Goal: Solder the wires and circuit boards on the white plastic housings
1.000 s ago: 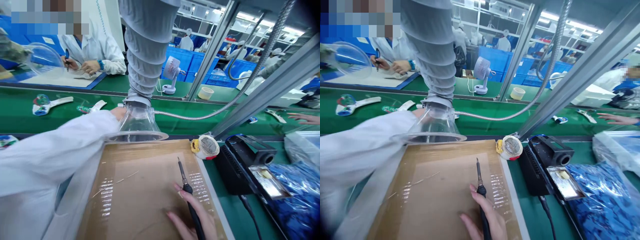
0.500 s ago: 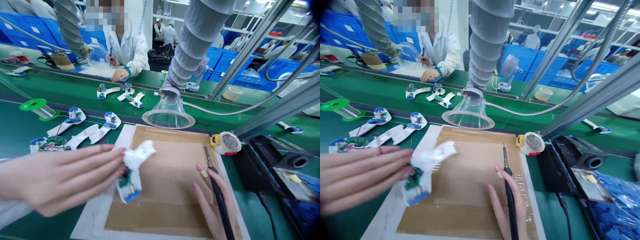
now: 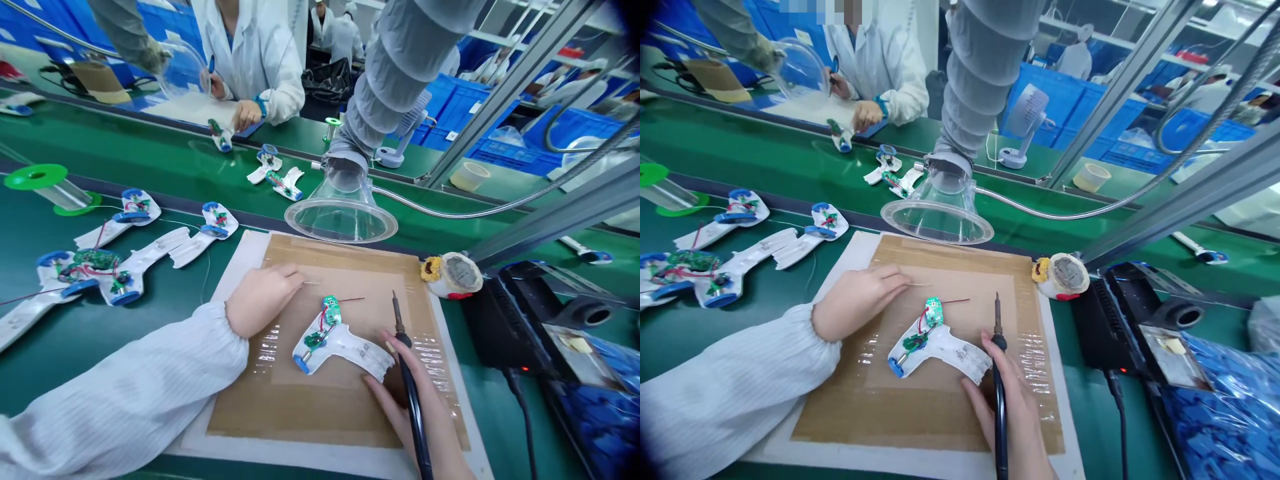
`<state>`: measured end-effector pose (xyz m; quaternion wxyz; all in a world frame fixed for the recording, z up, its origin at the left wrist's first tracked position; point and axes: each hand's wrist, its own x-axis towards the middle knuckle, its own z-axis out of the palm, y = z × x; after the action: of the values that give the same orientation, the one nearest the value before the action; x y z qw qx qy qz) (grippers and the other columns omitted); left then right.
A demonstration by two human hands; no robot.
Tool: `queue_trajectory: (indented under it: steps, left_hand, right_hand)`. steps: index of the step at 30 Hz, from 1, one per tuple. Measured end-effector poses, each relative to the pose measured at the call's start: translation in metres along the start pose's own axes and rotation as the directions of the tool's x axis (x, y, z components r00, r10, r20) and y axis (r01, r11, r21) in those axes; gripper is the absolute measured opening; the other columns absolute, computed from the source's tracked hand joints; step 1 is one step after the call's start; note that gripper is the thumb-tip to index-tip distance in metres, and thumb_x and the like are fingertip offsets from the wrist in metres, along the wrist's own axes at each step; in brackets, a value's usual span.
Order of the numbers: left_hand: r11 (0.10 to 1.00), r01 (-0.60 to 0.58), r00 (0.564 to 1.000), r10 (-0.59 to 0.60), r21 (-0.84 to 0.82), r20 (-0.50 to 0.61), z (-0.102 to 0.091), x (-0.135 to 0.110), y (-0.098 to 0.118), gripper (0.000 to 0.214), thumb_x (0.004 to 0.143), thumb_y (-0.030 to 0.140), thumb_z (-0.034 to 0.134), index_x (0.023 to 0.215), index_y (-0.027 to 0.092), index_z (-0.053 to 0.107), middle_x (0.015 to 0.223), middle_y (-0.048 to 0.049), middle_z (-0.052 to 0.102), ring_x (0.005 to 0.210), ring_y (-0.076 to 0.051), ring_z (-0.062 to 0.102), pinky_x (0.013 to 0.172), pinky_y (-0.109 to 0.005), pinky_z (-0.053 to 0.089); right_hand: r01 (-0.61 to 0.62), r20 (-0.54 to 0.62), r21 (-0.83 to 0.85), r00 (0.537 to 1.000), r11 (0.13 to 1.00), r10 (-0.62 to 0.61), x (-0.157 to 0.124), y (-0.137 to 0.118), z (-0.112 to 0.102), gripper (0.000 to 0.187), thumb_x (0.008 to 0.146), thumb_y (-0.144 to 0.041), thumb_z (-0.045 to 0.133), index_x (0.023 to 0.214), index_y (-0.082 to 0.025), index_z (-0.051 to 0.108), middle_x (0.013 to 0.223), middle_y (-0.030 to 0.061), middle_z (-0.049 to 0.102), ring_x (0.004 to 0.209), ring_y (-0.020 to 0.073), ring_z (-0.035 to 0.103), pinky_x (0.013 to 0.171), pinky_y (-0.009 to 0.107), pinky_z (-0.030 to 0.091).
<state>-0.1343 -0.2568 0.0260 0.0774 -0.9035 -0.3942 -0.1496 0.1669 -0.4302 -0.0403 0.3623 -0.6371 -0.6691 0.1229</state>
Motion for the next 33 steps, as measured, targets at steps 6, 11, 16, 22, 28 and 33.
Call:
queue_trajectory:
  steps: [6, 11, 16, 22, 28, 33]
  left_hand:
    - [0.922, -0.094, 0.962, -0.013, -0.375, -0.273, -0.009, -0.018, 0.016, 0.029, 0.121, 0.021, 0.053, 0.135, 0.022, 0.078, 0.106, -0.0047, 0.081, 0.089, -0.014, 0.080, 0.073, -0.021, 0.063]
    - [0.835, -0.189, 0.963, 0.056, -0.517, -0.263, -0.003, -0.024, 0.029, 0.024, 0.116, 0.019, 0.061, 0.127, 0.025, 0.082, 0.095, -0.0011, 0.071, 0.086, -0.014, 0.072, 0.110, -0.041, 0.068]
    - [0.752, -0.123, 0.983, 0.001, -0.648, -0.185, 0.006, -0.021, 0.041, 0.020, 0.115, 0.019, 0.064, 0.114, 0.021, 0.083, 0.091, 0.0017, 0.067, 0.082, -0.011, 0.071, 0.133, -0.054, 0.053]
    - [0.726, -0.093, 0.988, -0.017, -0.682, -0.152, 0.012, -0.016, 0.051, 0.015, 0.112, 0.017, 0.068, 0.105, 0.018, 0.081, 0.091, -0.0001, 0.069, 0.089, -0.014, 0.074, 0.135, -0.053, 0.049]
    - [0.718, -0.068, 0.991, -0.032, -0.692, -0.130, 0.015, -0.015, 0.050, 0.016, 0.112, 0.019, 0.068, 0.103, 0.020, 0.081, 0.089, 0.0008, 0.068, 0.086, -0.013, 0.072, 0.135, -0.052, 0.049]
    - [0.717, -0.068, 0.993, -0.017, -0.693, -0.115, 0.016, -0.015, 0.050, 0.018, 0.113, 0.021, 0.066, 0.104, 0.020, 0.081, 0.088, 0.0011, 0.067, 0.085, -0.013, 0.071, 0.135, -0.050, 0.049]
  right_hand:
    - [0.160, 0.061, 0.077, 0.984, 0.984, -0.165, 0.033, -0.015, 0.007, 0.047, 0.110, -0.026, 0.069, 0.156, -0.032, 0.064, 0.154, 0.0080, 0.078, 0.134, 0.0268, 0.082, 0.106, 0.039, 0.073]
    - [0.125, -0.211, 0.177, 0.974, 0.976, -0.087, 0.043, -0.031, 0.002, 0.028, 0.111, -0.027, 0.069, 0.139, -0.030, 0.076, 0.108, 0.0029, 0.090, 0.099, 0.0225, 0.090, 0.094, 0.036, 0.073]
    - [-0.064, -0.407, 0.410, 0.880, 0.910, 0.245, 0.031, -0.028, -0.001, 0.018, 0.108, -0.036, 0.076, 0.122, -0.026, 0.082, 0.084, -0.0022, 0.079, 0.059, 0.0136, 0.071, 0.066, 0.031, 0.061]
    - [0.144, -0.325, 0.272, 0.944, 0.951, -0.049, 0.026, -0.027, -0.010, 0.024, 0.114, -0.040, 0.066, 0.107, -0.024, 0.082, 0.079, 0.0014, 0.077, 0.063, 0.0170, 0.071, 0.057, 0.032, 0.054]
    - [0.156, -0.227, 0.242, 0.969, 0.958, -0.101, 0.029, -0.035, -0.014, 0.015, 0.112, -0.032, 0.066, 0.105, -0.026, 0.079, 0.078, -0.0004, 0.077, 0.065, 0.0178, 0.072, 0.063, 0.034, 0.057]
    - [0.159, -0.212, 0.230, 0.971, 0.960, -0.110, 0.029, -0.035, -0.015, 0.014, 0.112, -0.029, 0.066, 0.107, -0.026, 0.078, 0.079, -0.0005, 0.077, 0.067, 0.0178, 0.073, 0.064, 0.034, 0.058]
